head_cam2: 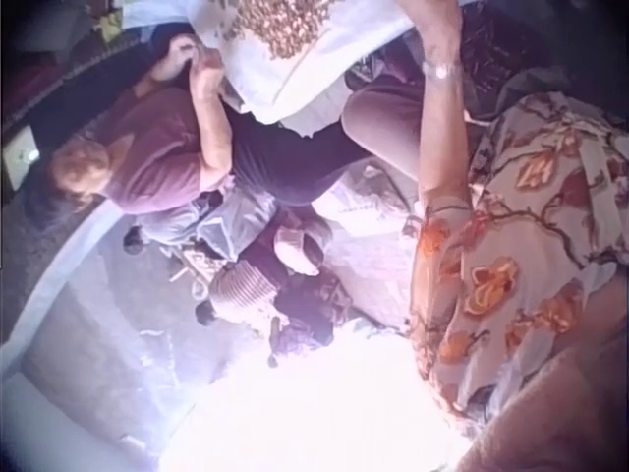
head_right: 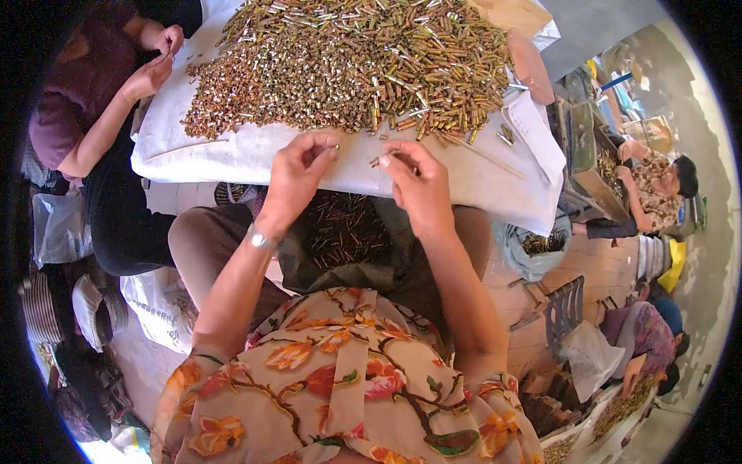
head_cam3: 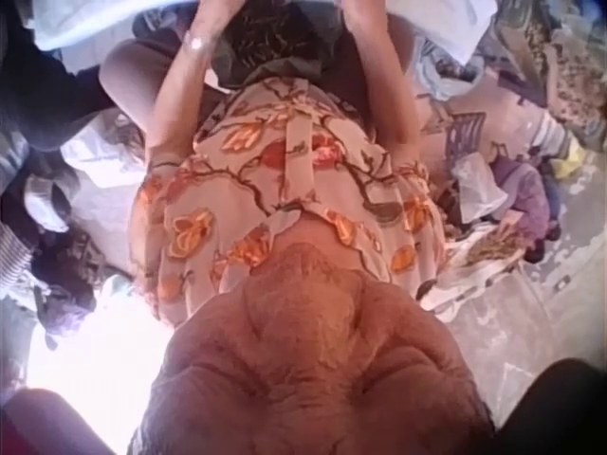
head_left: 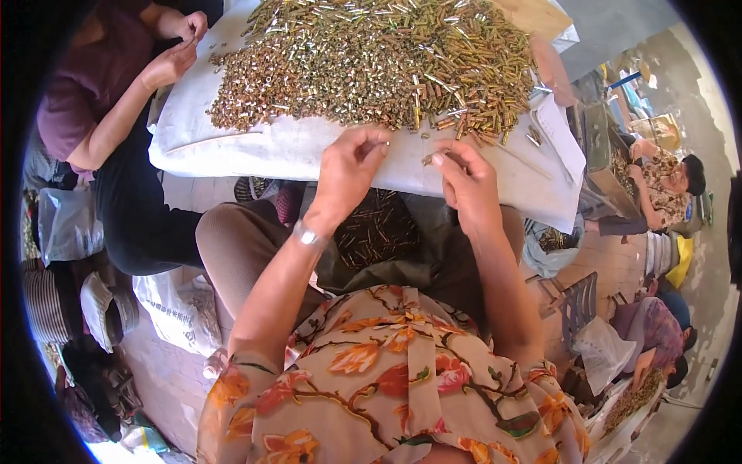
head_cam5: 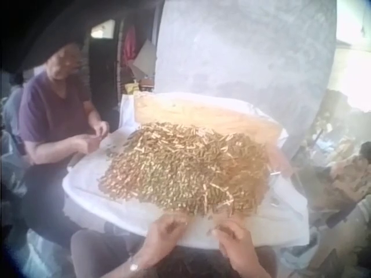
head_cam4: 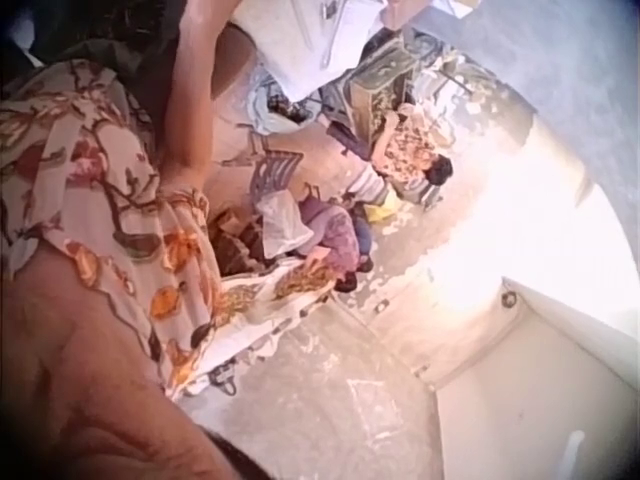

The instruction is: The person assembles small metal components by picking up pieces from the table and fitting them together by hand.

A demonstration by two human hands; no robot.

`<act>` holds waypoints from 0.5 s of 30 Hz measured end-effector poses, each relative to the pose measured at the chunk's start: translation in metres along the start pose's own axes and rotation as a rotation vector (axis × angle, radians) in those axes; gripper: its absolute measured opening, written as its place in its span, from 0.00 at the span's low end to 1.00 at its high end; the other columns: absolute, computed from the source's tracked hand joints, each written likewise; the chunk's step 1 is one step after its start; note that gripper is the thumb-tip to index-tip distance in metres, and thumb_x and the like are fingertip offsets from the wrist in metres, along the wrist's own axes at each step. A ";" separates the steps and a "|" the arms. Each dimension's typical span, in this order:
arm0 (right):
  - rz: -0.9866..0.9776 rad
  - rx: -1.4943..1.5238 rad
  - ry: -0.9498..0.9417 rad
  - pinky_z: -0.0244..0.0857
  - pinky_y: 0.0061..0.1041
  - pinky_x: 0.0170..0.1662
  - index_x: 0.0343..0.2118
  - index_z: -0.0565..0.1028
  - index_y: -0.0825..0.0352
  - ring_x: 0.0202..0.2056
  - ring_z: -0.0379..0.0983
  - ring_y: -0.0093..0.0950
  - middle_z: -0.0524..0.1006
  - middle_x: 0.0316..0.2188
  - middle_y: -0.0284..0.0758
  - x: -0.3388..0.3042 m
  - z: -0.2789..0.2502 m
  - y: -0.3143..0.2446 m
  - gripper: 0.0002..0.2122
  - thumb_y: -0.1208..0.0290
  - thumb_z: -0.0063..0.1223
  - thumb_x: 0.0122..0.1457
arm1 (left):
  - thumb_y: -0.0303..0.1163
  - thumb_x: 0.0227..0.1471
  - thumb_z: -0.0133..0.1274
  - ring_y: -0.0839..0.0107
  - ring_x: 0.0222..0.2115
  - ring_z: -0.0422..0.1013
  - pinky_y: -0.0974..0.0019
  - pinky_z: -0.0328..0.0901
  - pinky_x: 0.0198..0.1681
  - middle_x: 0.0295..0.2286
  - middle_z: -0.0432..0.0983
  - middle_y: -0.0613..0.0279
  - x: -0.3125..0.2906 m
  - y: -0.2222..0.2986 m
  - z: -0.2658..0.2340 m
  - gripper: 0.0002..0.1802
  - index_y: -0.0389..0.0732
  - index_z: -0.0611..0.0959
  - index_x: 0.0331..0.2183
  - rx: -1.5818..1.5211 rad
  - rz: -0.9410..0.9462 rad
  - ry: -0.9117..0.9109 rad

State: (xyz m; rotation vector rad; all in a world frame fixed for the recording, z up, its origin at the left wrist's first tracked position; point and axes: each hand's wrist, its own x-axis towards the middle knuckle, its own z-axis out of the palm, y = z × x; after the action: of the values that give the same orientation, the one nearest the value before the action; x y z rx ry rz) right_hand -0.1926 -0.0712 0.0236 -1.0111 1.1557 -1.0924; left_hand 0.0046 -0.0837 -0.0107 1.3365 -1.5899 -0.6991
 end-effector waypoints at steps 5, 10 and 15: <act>-0.152 -0.072 0.013 0.51 0.11 0.16 0.41 0.73 0.68 0.15 0.58 0.10 0.75 0.28 0.29 -0.040 0.024 -0.004 0.09 0.76 0.55 0.57 | 0.22 0.52 0.54 0.77 0.33 0.74 0.74 0.70 0.41 0.32 0.79 0.63 -0.046 0.031 -0.012 0.09 0.34 0.81 0.38 -0.842 -0.394 -0.060; -0.237 -0.111 -0.018 0.52 0.11 0.17 0.41 0.72 0.68 0.17 0.59 0.08 0.76 0.28 0.28 -0.062 0.038 -0.005 0.08 0.76 0.54 0.58 | 0.20 0.52 0.54 0.76 0.35 0.74 0.73 0.69 0.43 0.33 0.78 0.64 -0.067 0.042 -0.019 0.10 0.34 0.79 0.39 -1.053 -0.386 -0.028; -0.262 -0.096 -0.031 0.53 0.11 0.17 0.41 0.72 0.69 0.17 0.59 0.09 0.76 0.29 0.29 -0.071 0.044 -0.004 0.08 0.77 0.54 0.58 | 0.18 0.52 0.54 0.77 0.36 0.73 0.74 0.68 0.44 0.35 0.76 0.64 -0.075 0.048 -0.017 0.12 0.35 0.75 0.40 -1.067 -0.308 0.002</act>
State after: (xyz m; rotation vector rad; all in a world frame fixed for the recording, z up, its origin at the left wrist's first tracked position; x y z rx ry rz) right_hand -0.1547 -0.0004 0.0461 -1.2772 1.0797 -1.2301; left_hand -0.0018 0.0029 0.0167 0.7438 -0.7462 -1.4562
